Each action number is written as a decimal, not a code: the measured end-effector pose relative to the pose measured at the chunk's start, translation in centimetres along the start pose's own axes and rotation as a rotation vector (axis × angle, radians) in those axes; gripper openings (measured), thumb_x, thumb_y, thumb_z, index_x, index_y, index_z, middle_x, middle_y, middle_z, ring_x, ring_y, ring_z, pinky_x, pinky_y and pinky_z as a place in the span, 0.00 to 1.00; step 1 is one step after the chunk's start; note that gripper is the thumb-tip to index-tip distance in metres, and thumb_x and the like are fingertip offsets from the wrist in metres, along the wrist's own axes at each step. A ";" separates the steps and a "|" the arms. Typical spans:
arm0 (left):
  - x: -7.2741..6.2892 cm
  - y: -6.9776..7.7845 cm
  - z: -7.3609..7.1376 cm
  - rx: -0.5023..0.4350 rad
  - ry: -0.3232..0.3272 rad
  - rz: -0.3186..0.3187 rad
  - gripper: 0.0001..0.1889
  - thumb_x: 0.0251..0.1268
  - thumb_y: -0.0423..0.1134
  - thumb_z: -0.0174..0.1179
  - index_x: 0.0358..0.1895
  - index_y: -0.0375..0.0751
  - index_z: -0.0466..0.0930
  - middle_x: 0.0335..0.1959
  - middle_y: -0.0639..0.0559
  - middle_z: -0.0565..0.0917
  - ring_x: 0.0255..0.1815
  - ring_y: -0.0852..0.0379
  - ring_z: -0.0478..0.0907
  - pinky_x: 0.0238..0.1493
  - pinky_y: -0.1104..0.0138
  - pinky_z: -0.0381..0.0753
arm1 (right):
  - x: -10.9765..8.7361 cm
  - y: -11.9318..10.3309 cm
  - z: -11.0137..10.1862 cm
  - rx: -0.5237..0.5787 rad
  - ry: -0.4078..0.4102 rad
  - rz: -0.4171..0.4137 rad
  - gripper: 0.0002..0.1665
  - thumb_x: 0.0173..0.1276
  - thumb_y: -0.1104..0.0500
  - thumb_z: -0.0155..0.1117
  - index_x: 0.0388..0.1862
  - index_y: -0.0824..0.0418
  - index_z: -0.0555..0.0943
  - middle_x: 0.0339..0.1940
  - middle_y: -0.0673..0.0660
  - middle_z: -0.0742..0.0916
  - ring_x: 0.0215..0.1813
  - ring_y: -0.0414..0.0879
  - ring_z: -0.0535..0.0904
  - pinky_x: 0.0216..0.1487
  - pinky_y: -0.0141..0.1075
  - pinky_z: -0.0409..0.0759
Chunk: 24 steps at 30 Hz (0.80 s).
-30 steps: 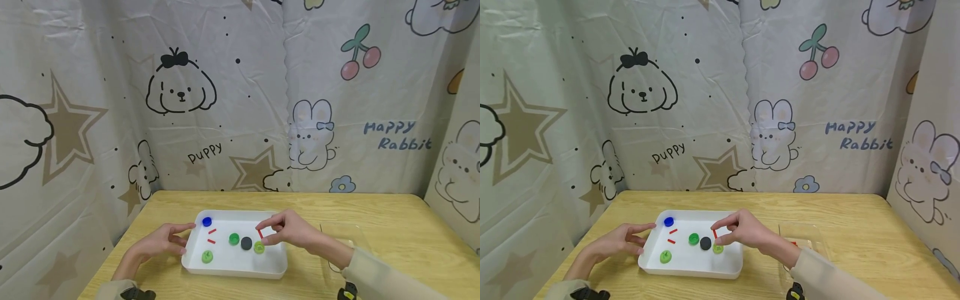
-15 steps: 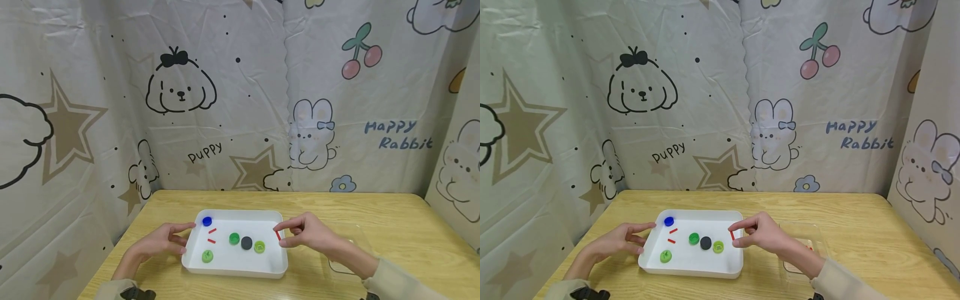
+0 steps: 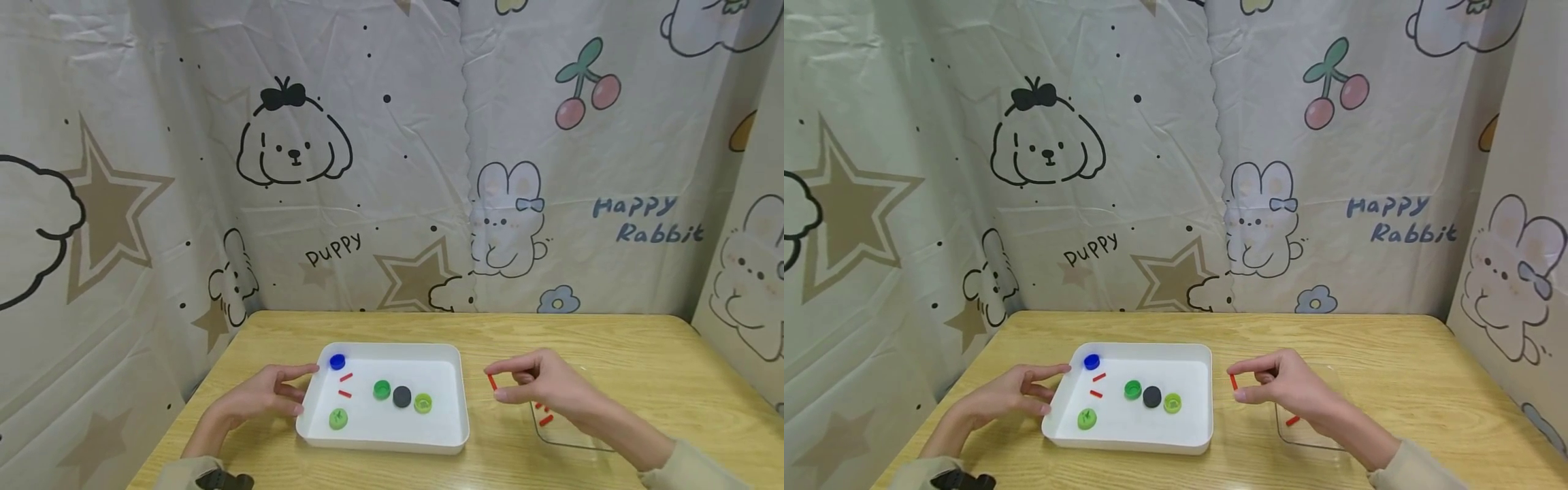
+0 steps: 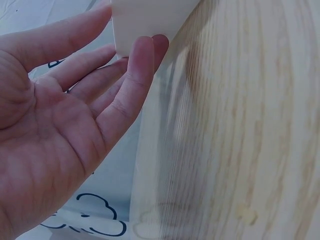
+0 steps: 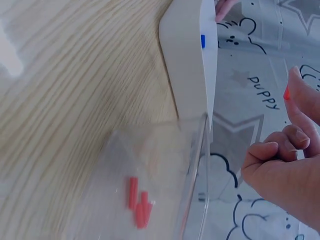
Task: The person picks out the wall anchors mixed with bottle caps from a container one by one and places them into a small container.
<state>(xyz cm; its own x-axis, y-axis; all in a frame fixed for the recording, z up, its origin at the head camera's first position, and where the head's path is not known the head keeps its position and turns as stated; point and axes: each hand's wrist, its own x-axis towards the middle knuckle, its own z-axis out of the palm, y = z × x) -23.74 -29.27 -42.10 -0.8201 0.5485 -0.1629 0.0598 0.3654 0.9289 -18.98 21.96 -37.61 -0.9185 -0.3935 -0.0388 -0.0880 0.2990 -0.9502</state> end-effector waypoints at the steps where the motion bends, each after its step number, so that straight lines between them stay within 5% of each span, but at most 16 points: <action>1: 0.0 0.0 0.0 0.000 -0.001 -0.002 0.42 0.63 0.28 0.69 0.80 0.27 0.61 0.79 0.26 0.63 0.66 0.34 0.79 0.58 0.58 0.82 | -0.3 0.1 -0.3 0.003 0.003 0.000 0.29 0.65 0.60 0.79 0.63 0.69 0.85 0.23 0.49 0.61 0.28 0.43 0.58 0.31 0.36 0.63; 8: 0.1 0.1 0.1 0.019 0.010 -0.012 0.42 0.62 0.28 0.69 0.80 0.27 0.61 0.79 0.27 0.62 0.66 0.34 0.79 0.59 0.56 0.82 | -1.9 1.1 -1.9 -0.009 0.041 0.040 0.29 0.66 0.59 0.78 0.64 0.69 0.84 0.23 0.48 0.61 0.24 0.42 0.56 0.21 0.36 0.54; 20: -0.1 0.3 0.1 0.013 0.012 -0.012 0.42 0.62 0.28 0.69 0.80 0.27 0.61 0.79 0.26 0.62 0.66 0.34 0.79 0.60 0.55 0.82 | -4.1 3.0 -4.9 -0.092 0.085 0.117 0.29 0.70 0.59 0.74 0.67 0.70 0.81 0.24 0.49 0.61 0.31 0.44 0.64 0.41 0.40 0.69; 24: -0.1 0.3 0.2 0.010 0.008 -0.010 0.42 0.62 0.28 0.69 0.80 0.26 0.61 0.79 0.27 0.62 0.66 0.34 0.79 0.59 0.56 0.82 | -4.6 3.4 -5.7 -0.141 0.106 0.149 0.30 0.70 0.58 0.75 0.67 0.70 0.82 0.27 0.48 0.72 0.36 0.45 0.71 0.41 0.40 0.72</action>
<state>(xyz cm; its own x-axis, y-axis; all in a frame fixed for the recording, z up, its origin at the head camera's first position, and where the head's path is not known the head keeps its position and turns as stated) -23.54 -29.07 -41.81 -0.8255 0.5383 -0.1697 0.0571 0.3787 0.9237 -17.25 29.72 -38.90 -0.9602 -0.2444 -0.1351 0.0052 0.4681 -0.8837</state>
